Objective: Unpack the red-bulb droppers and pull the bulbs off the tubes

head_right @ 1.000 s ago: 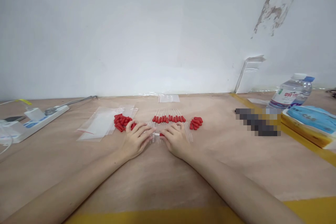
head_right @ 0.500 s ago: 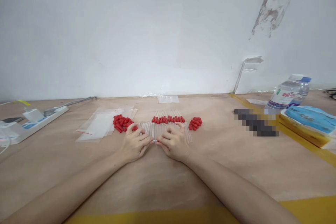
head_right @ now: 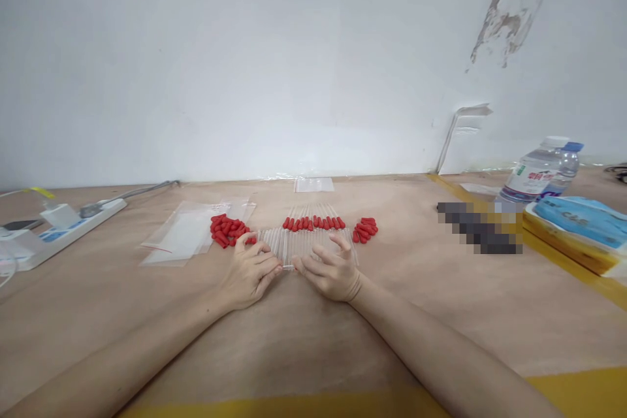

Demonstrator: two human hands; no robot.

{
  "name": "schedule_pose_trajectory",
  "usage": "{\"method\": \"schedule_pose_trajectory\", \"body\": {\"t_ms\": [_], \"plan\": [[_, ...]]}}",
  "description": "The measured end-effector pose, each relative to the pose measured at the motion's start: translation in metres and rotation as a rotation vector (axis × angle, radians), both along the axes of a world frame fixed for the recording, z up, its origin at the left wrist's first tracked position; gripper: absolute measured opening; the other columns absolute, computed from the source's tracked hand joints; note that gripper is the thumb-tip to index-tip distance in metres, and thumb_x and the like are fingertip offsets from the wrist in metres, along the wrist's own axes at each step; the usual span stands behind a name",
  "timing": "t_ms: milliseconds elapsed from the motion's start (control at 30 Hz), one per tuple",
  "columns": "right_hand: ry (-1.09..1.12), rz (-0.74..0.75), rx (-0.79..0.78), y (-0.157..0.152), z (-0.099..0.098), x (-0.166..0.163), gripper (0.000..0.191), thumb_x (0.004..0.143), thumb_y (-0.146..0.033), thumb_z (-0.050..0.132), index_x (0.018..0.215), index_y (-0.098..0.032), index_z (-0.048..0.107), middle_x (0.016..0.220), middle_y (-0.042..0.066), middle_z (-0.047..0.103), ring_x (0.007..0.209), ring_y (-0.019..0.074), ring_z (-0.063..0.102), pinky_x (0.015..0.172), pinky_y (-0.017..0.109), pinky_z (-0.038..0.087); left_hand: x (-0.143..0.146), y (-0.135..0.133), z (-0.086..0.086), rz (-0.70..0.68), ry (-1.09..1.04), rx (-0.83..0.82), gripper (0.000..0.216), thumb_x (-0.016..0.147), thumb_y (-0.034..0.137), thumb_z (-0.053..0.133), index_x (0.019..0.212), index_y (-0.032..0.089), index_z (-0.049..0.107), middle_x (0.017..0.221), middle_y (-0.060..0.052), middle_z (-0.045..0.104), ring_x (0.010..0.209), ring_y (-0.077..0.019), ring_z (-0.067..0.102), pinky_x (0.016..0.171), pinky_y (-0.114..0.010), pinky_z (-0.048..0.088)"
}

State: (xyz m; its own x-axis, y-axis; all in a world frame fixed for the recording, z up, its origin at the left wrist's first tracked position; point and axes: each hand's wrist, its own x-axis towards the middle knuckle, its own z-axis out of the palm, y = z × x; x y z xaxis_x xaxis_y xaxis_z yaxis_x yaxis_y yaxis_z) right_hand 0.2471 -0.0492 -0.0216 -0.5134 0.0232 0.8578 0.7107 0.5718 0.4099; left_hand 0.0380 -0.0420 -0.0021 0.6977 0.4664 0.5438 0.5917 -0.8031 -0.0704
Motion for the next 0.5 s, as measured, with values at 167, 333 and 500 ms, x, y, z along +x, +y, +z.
{"method": "schedule_pose_trajectory", "body": {"t_ms": [167,333,500], "plan": [[0.095,-0.062,0.008,0.0,0.005,0.019,0.019,0.074,-0.019,0.064,0.086,-0.034,0.064,0.068,-0.01,0.064,0.071,0.0079,0.054,0.089,0.035,0.022,-0.013,0.007,0.0,0.067,-0.09,-0.053,0.028,0.088,0.022,0.034,0.069,0.017,0.054,0.063,0.001,0.057,0.073,-0.0149,0.048,0.092,-0.045,0.023],[0.242,-0.097,-0.357,0.019,0.005,0.045,0.028,0.081,-0.023,0.053,0.109,-0.028,0.057,0.078,0.001,0.062,0.068,0.0106,0.053,0.07,0.028,0.036,-0.024,0.023,-0.003,0.179,-0.218,-0.133,0.027,0.089,0.021,0.03,0.097,0.016,0.055,0.082,-0.005,0.055,0.077,-0.0158,0.05,0.072,-0.031,0.04],[0.542,-0.193,-0.531,0.04,0.011,0.072,0.032,0.084,-0.025,0.039,0.108,-0.017,0.058,0.088,0.009,0.05,0.073,0.0145,0.052,0.064,0.028,0.044,-0.007,0.032,-0.006,0.188,-0.169,-0.114,0.041,0.084,0.012,0.031,0.123,0.016,0.042,0.091,-0.007,0.046,0.075,-0.0142,0.05,0.063,-0.025,0.043]]}}
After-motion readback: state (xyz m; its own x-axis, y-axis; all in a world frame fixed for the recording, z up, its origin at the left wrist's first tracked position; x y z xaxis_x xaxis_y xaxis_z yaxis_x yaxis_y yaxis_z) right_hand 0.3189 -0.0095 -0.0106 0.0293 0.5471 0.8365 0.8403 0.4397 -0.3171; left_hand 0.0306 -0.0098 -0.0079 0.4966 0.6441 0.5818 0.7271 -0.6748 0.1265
